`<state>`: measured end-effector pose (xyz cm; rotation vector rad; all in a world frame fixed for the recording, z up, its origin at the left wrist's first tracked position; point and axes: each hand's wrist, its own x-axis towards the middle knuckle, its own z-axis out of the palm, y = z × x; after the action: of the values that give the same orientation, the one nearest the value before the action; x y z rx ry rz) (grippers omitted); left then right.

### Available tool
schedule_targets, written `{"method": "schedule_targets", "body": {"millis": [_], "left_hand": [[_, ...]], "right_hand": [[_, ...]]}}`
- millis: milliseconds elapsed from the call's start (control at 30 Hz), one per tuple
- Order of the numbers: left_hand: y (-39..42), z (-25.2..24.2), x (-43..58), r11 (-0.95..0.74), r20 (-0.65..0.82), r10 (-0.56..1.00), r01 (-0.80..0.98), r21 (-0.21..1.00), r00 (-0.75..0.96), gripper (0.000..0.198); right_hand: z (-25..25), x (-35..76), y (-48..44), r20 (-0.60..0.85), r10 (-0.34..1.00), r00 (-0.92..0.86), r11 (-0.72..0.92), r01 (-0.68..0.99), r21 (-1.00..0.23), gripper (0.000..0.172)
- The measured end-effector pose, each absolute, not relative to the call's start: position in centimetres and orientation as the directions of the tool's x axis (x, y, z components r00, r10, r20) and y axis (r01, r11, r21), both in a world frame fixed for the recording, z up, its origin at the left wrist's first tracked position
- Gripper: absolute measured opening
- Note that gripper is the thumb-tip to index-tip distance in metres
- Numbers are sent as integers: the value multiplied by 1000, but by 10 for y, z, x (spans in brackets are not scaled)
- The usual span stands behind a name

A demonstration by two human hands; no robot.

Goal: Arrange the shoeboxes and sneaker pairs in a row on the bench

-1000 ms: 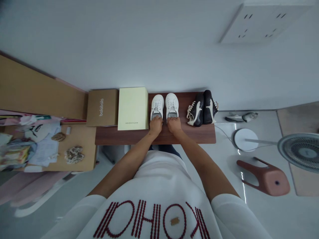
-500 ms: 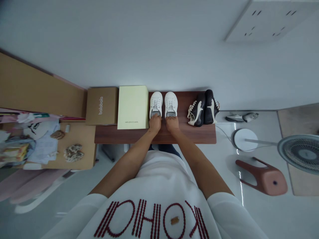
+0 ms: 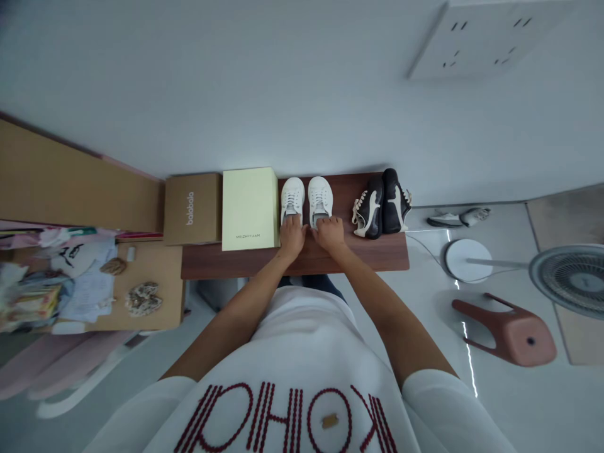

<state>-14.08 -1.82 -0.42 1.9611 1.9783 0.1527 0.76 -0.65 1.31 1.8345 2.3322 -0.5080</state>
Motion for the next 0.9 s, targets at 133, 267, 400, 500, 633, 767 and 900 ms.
{"method": "schedule_targets", "body": {"millis": [133, 267, 400, 500, 633, 767, 900], "left_hand": [[-16, 3, -113, -125, -75, 982, 887, 444, 175, 40], [-12, 2, -69, -255, -92, 912, 726, 639, 400, 37], [-3, -5, -25, -97, -290, 846, 664, 742, 447, 43], [4, -13, 2, 85, -482, 771, 683, 725, 416, 46], [8, -21, 28, 143, -590, 696, 726, 673, 409, 49], [9, -20, 41, 155, -616, 724, 797, 584, 311, 46], [12, -9, 41, 63, -560, 751, 807, 587, 348, 38]], "right_hand": [[11, 48, -17, -135, 983, -123, 81, 957, -278, 42], [-4, 122, -23, 42, 984, 171, -145, 925, -352, 45], [-26, 201, -19, -19, 869, 495, -466, 805, -367, 57], [-41, 239, -15, -281, 849, 448, -529, 731, -432, 58], [-48, 254, -11, -375, 849, 373, -527, 650, -547, 57], [-42, 253, -7, -392, 864, 315, -496, 662, -562, 51], [-36, 250, -7, -358, 892, 276, -434, 747, -504, 45]]}}
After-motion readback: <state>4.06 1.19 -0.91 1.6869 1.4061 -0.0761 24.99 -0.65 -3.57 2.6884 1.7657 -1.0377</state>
